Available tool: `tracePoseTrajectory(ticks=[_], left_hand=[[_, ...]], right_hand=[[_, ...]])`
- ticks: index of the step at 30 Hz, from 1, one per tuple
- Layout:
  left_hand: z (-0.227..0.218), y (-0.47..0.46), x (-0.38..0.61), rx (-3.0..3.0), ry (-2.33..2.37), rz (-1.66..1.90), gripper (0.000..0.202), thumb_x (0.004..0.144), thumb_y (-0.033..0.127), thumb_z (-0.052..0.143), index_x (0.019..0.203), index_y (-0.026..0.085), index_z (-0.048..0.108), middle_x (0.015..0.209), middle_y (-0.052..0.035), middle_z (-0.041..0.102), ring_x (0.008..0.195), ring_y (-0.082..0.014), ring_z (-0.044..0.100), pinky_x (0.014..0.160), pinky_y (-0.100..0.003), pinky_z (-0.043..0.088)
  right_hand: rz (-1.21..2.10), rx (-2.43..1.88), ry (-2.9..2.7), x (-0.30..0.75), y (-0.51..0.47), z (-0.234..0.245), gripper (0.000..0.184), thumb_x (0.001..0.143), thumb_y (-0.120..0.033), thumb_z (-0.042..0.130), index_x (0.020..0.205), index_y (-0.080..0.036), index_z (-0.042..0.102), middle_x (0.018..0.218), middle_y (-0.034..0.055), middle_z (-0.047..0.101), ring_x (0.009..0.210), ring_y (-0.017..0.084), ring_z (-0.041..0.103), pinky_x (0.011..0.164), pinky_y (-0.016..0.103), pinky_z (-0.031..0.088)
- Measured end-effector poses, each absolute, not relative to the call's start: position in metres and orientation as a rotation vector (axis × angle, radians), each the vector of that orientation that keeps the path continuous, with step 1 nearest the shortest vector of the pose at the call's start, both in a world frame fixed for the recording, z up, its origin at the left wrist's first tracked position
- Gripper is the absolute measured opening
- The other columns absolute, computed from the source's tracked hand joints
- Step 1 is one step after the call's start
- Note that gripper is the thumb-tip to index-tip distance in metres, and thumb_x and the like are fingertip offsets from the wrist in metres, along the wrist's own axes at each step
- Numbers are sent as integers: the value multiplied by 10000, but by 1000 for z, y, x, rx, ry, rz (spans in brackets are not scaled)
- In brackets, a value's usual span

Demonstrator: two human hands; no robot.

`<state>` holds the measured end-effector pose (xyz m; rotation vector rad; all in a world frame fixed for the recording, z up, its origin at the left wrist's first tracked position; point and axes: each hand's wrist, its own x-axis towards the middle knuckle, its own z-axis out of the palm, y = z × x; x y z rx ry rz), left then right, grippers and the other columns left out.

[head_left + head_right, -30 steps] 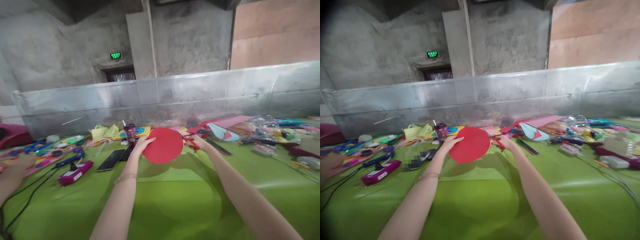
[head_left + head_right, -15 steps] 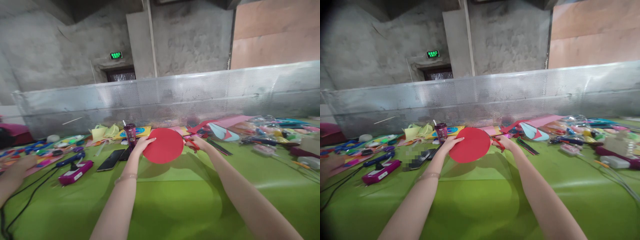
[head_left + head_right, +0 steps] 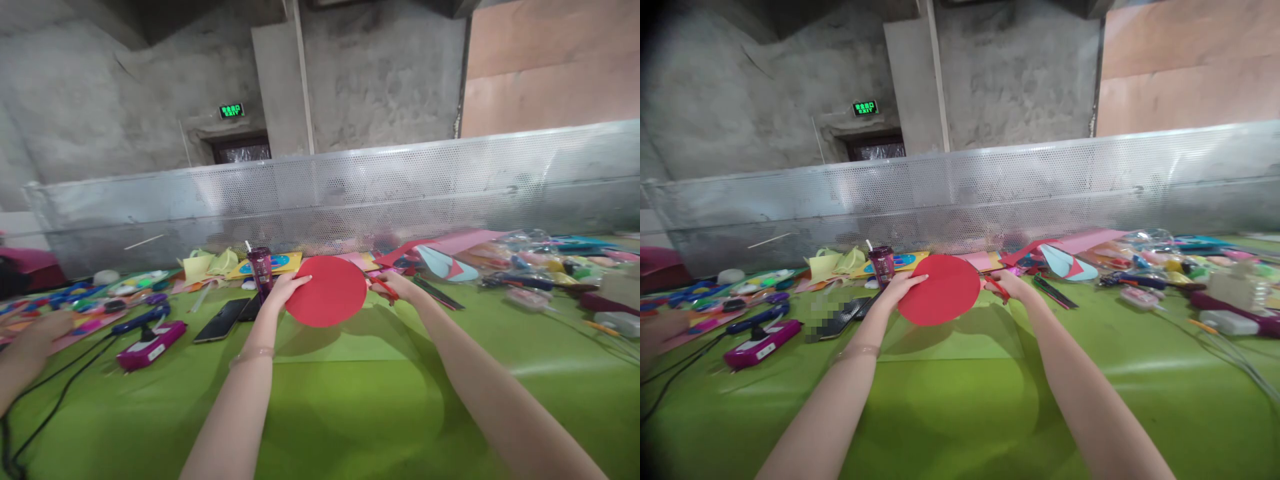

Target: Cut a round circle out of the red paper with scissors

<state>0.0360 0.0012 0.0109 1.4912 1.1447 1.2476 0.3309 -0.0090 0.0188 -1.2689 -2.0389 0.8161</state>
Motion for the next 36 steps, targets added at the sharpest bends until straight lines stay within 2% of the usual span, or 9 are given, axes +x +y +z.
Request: tracePoseTrajectory(ticks=[8,15,19,23,26,32,36], left_hand=[[6,7,33,1525,1168,1202,376,635,386,686,927,150,656,860,-93,693,715,-220,650,634,-294,513],[11,-7,39,1556,1161,768,260,591,348,719,788,180,691,769,-81,701,630,-214,648,576,-277,501],[12,-10,41,1577,1174,712,260,590,358,716,788,189,696,769,-76,702,627,-216,648,566,-276,497],[9,-6,39,1572,1208,776,289,588,343,723,824,178,690,799,-70,702,669,-215,653,581,-268,499],[6,0,37,1528,1220,811,293,609,333,712,848,165,684,774,-76,700,646,-218,652,575,-282,503],[2,14,31,1168,1169,1327,216,680,252,652,853,122,654,816,-105,693,683,-205,654,632,-303,520],[3,20,27,1009,1149,1526,196,715,223,603,880,121,637,885,-98,684,768,-173,648,668,-251,513]], right_hand=[[778,-1281,-2006,329,-14,22,261,689,-349,572,545,-163,460,396,-50,430,322,60,414,302,181,390],[698,-1341,-1893,331,-8,20,220,707,-343,553,635,-136,536,419,-34,466,336,79,458,327,184,411],[489,-1419,-1915,332,-3,19,196,734,-301,512,673,-128,582,491,7,539,371,105,501,354,198,404],[162,-1524,-1937,332,-3,21,241,758,-302,502,612,-131,590,569,65,598,518,151,571,449,206,400],[47,-1639,-1838,331,-5,24,267,778,-328,491,645,-134,615,618,90,621,601,181,598,511,223,400],[124,-1804,-1612,332,-12,30,296,808,-349,436,782,-142,646,685,101,653,594,178,618,558,239,416],[136,-1870,-1566,331,-15,32,303,805,-336,430,820,-133,655,678,123,659,656,205,632,579,250,426]])
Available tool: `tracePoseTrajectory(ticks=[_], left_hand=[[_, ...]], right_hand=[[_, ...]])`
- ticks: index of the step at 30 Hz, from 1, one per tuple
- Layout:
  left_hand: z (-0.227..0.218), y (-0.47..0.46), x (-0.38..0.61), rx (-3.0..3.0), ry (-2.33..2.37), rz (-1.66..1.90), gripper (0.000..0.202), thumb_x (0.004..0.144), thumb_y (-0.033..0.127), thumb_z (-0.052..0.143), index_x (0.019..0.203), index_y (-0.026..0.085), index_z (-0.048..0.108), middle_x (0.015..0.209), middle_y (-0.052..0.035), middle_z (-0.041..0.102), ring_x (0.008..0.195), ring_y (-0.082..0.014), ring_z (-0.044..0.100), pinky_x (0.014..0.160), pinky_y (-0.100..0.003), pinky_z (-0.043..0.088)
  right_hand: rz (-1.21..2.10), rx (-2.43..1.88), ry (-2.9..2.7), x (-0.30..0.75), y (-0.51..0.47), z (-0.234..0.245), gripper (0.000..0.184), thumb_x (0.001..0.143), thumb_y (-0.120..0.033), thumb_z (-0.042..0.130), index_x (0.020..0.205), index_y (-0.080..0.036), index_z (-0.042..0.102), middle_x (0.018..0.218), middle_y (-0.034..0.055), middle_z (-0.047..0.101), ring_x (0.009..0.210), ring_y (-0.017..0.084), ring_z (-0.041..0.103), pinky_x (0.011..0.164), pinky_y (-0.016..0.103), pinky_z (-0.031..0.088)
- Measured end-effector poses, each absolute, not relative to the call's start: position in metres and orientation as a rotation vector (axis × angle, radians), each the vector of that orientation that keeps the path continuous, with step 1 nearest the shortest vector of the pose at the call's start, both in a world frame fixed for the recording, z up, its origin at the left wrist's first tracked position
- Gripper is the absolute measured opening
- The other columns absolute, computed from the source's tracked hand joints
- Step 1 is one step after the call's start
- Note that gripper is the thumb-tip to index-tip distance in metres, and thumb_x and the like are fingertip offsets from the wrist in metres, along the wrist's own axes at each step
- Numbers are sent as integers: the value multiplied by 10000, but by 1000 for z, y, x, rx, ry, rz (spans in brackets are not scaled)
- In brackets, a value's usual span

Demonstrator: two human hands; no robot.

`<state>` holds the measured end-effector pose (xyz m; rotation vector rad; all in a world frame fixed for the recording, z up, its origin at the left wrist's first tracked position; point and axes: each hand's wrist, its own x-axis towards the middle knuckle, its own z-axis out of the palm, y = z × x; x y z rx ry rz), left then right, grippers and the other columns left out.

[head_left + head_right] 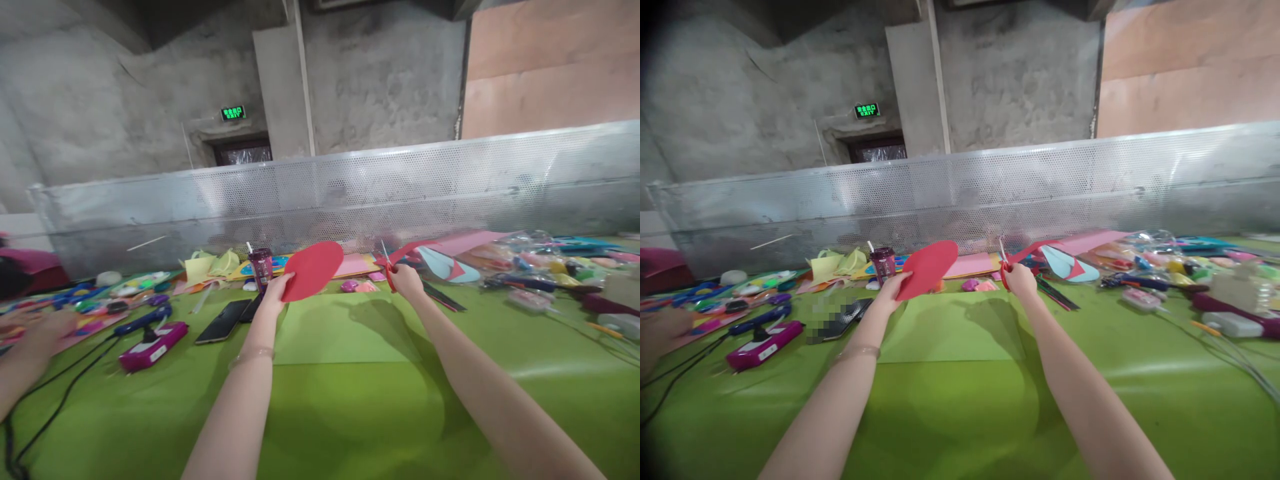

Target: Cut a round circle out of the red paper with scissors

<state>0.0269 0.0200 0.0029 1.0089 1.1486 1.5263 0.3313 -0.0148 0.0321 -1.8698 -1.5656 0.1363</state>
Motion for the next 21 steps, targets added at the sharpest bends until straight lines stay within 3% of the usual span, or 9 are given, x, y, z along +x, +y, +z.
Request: tracePoseTrajectory(ticks=[8,13,21], left_hand=[[1,19,28,1028,1333,1421,172,719,239,579,848,133,620,897,-113,679,757,-197,646,585,-257,504],[0,10,35,1260,1326,1163,139,685,245,620,762,137,660,699,-84,689,620,-191,641,552,-259,490],[-3,7,35,1535,1397,795,194,684,342,624,654,160,684,605,-74,677,482,-180,602,459,-241,438]], right_hand=[[68,-1943,-1470,334,-11,30,352,802,-391,415,893,-150,654,893,156,662,839,261,620,630,285,436],[50,-1960,-1472,334,-10,29,349,796,-407,441,899,-146,649,887,157,659,833,256,622,618,274,436],[30,-1957,-1501,333,-10,28,342,810,-393,432,887,-144,653,870,161,663,826,239,626,628,265,442]])
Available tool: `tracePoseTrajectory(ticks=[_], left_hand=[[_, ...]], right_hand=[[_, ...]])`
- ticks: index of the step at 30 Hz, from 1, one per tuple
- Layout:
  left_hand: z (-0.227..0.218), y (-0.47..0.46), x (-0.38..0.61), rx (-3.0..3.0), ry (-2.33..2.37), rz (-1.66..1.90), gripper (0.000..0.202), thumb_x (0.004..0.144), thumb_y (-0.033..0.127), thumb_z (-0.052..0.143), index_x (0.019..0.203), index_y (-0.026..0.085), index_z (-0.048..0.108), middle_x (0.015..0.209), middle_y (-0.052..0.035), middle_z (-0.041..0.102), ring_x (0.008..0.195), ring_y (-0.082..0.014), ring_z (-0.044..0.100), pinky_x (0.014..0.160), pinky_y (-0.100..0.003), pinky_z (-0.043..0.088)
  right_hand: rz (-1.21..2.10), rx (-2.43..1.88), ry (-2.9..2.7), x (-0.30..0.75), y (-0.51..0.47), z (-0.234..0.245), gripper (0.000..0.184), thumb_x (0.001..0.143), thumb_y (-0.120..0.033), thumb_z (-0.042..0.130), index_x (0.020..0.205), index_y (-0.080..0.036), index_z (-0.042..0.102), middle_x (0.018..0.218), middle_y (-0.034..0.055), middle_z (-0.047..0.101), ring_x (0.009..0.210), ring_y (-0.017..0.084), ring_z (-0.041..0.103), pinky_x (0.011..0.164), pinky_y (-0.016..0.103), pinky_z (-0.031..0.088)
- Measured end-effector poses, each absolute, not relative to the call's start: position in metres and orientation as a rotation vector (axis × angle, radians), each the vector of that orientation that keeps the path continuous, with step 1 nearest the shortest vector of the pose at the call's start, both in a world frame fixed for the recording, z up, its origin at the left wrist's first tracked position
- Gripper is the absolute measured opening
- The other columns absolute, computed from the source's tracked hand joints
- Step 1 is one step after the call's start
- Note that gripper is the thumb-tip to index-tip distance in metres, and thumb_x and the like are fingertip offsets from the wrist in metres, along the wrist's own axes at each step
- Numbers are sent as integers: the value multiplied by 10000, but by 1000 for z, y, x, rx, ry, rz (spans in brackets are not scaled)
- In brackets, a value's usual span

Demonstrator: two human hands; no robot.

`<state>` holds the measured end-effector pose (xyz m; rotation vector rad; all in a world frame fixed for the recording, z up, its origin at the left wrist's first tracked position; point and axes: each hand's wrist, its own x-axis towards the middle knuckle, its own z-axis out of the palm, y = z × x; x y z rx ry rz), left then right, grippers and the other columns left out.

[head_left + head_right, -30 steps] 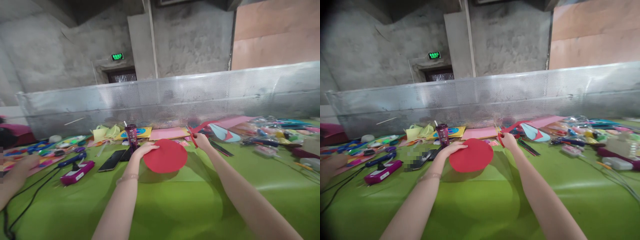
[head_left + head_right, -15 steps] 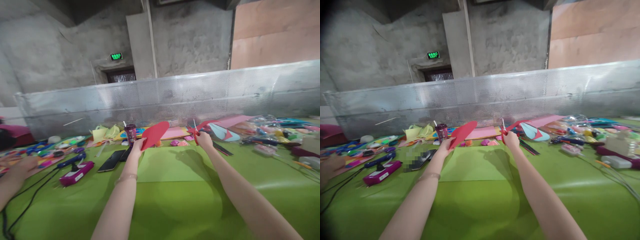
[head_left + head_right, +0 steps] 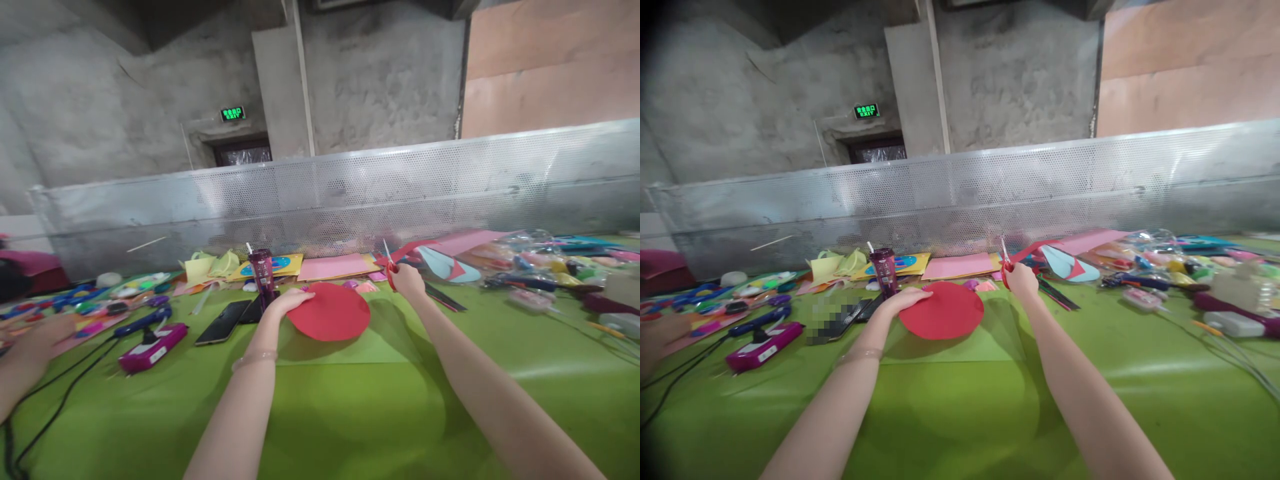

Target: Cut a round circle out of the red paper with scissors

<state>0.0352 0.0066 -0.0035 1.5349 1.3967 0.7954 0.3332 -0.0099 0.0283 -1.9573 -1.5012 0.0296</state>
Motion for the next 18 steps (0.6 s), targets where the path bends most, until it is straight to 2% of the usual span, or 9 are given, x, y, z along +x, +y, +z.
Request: tracePoseTrajectory(ticks=[11,18], left_hand=[[-8,17,32,1485,1394,1153,243,747,364,571,817,153,671,685,-73,682,628,-211,632,589,-276,473],[-13,24,26,1732,1545,1143,286,793,361,493,754,131,660,698,-78,668,679,-215,616,604,-259,439]], right_hand=[[35,-1966,-1544,332,-11,29,369,810,-398,406,901,-133,647,892,163,660,839,261,620,635,282,433],[29,-1968,-1576,331,-11,28,380,823,-398,393,900,-128,650,848,161,661,826,243,623,635,266,430]])
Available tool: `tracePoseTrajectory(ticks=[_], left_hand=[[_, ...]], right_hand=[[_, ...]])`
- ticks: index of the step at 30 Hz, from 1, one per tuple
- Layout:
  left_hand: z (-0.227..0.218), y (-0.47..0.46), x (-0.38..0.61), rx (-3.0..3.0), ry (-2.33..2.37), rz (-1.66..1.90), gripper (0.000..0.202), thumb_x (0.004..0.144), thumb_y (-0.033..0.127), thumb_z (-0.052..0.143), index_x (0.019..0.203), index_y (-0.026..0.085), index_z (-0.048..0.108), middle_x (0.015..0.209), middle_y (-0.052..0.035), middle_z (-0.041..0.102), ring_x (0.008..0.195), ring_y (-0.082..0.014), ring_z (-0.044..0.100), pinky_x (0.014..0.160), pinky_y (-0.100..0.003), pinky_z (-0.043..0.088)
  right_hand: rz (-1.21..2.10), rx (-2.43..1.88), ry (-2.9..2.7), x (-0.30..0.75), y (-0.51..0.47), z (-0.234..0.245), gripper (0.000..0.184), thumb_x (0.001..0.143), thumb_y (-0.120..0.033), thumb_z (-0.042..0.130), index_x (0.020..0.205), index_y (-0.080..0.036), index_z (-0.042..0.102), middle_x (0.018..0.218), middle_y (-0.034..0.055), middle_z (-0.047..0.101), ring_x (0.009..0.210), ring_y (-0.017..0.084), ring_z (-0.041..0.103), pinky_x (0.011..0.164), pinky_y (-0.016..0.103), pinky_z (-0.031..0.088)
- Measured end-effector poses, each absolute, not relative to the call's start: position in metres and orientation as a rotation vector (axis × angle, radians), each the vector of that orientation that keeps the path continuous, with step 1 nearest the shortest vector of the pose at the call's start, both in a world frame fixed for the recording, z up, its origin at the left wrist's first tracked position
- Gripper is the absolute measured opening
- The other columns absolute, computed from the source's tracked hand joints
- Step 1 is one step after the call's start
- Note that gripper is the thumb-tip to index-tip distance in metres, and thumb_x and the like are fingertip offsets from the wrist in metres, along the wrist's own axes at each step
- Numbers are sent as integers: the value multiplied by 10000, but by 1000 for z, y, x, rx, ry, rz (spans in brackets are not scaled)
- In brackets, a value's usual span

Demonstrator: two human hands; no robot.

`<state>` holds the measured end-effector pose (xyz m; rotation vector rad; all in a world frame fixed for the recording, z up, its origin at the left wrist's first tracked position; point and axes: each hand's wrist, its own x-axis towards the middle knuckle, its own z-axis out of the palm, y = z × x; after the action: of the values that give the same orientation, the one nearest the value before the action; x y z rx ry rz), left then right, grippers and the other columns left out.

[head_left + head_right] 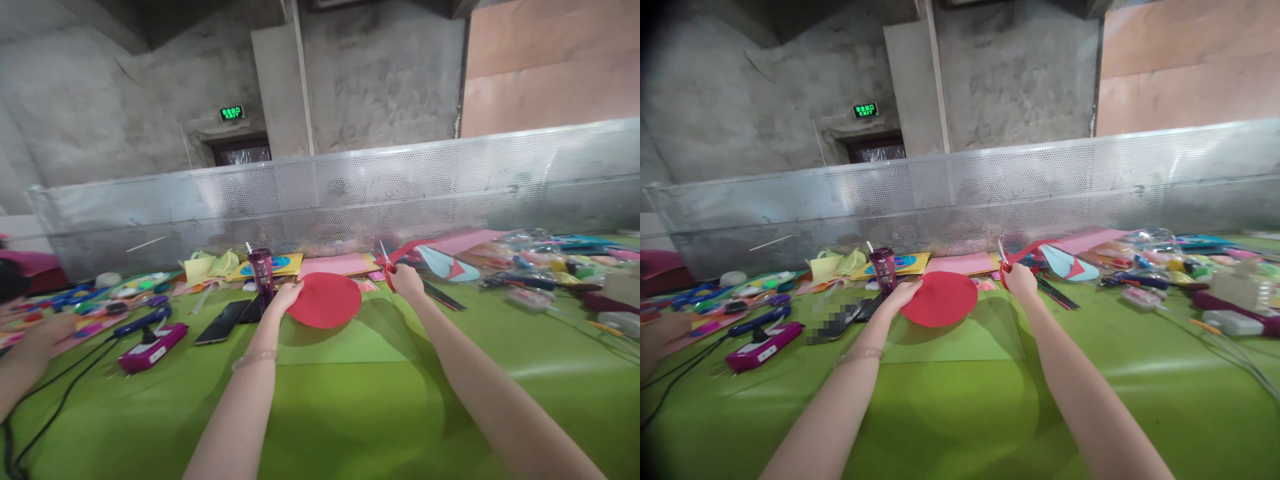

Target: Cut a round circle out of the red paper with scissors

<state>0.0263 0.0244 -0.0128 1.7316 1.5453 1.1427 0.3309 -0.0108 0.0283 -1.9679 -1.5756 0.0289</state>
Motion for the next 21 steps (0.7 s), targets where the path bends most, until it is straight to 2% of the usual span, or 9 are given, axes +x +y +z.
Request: tracePoseTrajectory(ticks=[3,10,21], left_hand=[[-13,25,27,1907,1667,1082,279,802,340,477,710,135,642,693,-62,660,682,-199,601,586,-241,414],[-18,29,28,2084,1842,858,364,817,354,441,541,143,551,500,-33,544,493,-167,517,471,-250,310],[-17,28,29,2216,1907,753,365,836,372,404,580,158,550,593,-56,584,583,-181,546,549,-253,335]], right_hand=[[20,-1983,-1577,332,-8,27,377,826,-403,392,901,-137,649,865,152,661,821,234,625,651,270,435],[3,-1984,-1598,332,-4,23,381,821,-387,385,908,-132,655,877,151,662,818,238,626,663,288,445],[2,-2007,-1637,330,-5,23,377,825,-389,399,925,-132,655,888,153,663,842,240,624,687,295,447]])
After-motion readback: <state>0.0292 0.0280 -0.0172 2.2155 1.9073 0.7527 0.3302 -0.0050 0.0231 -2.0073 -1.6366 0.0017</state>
